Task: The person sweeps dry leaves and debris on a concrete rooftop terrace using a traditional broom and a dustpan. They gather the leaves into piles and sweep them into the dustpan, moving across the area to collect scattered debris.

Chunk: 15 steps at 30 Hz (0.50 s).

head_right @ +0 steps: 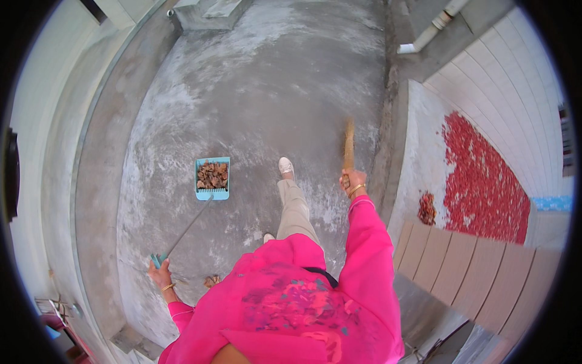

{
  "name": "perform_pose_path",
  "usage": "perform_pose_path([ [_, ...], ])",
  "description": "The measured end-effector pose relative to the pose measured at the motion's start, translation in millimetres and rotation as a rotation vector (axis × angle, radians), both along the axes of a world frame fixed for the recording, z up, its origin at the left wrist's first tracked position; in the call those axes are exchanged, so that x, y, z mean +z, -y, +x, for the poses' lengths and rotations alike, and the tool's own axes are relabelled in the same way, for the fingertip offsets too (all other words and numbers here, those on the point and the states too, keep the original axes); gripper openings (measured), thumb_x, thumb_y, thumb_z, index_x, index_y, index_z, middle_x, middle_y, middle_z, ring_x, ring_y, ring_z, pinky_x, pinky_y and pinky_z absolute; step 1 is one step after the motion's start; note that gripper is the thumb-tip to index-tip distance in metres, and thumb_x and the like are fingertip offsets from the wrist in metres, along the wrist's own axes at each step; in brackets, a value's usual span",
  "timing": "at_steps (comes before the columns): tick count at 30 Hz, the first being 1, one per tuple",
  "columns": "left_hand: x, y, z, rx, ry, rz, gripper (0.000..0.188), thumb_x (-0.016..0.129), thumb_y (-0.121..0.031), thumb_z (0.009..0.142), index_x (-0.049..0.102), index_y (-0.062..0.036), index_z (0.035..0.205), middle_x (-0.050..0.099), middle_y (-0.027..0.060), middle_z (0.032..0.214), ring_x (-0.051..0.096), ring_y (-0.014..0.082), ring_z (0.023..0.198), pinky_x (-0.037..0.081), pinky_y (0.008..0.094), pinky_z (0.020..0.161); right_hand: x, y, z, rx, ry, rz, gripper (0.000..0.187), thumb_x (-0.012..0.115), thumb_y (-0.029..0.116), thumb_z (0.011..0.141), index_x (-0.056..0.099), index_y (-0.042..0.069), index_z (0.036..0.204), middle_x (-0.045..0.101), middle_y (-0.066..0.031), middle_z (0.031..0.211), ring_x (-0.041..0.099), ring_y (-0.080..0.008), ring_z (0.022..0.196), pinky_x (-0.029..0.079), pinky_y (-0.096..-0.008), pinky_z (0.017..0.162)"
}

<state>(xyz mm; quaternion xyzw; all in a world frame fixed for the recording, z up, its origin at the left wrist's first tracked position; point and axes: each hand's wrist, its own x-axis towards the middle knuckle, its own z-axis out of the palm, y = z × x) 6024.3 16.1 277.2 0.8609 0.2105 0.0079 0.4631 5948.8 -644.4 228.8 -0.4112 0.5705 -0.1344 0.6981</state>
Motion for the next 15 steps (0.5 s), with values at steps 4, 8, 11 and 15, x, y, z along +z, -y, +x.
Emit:
perform_pose_path([
  [4, 4.3, 48.3, 41.3, 0.084, -0.034, -0.013, 0.019, 0.065, -0.001, 0.068, 0.059, -0.0030, 0.085, 0.051, -0.0016, 0.062, 0.039, 0.0050, 0.042, 0.031, 0.0208, 0.034, -16.7, 66.4, 115.7, -0.044, -0.064, -0.007, 0.012, 0.059, 0.002, 0.069, 0.049, 0.002, 0.064, 0.047, -0.0063, 0.052, 0.049, -0.0190, 0.037, 0.040, -0.0300, 0.030],
  [8, 29.2, 95.8, 66.8, 0.185, -0.088, 0.079, 0.021, 0.065, -0.001, 0.068, 0.059, -0.0025, 0.088, 0.052, -0.0015, 0.063, 0.040, 0.0050, 0.044, 0.031, 0.0202, 0.034, -64.8, 104.9, 217.4, 0.183, -0.192, -0.010, 0.014, 0.057, 0.007, 0.073, 0.047, 0.004, 0.063, 0.046, -0.0060, 0.051, 0.046, -0.0188, 0.036, 0.033, -0.0302, 0.029],
  [11, 47.6, 122.0, 94.8, 0.281, -0.137, 0.104, 0.026, 0.065, -0.001, 0.068, 0.058, -0.0014, 0.093, 0.054, 0.0004, 0.067, 0.043, 0.0060, 0.046, 0.032, 0.0198, 0.034, -115.4, 84.3, 287.1, 0.153, -0.149, 0.022, 0.019, 0.047, 0.018, 0.083, 0.046, 0.007, 0.067, 0.046, -0.0079, 0.051, 0.045, -0.0194, 0.037, 0.030, -0.0307, 0.030],
  [15, 71.1, 145.9, 110.4, 0.367, -0.173, 0.137, 0.034, 0.064, -0.001, 0.068, 0.057, 0.0020, 0.102, 0.057, 0.0041, 0.074, 0.045, 0.0081, 0.048, 0.035, 0.0197, 0.035, -142.9, -29.0, 304.1, 1.133, -0.439, -0.806, 0.033, 0.059, 0.019, 0.073, 0.050, -0.002, 0.096, 0.060, -0.0175, 0.070, 0.060, -0.0363, 0.070, 0.049, -0.0404, 0.059],
])
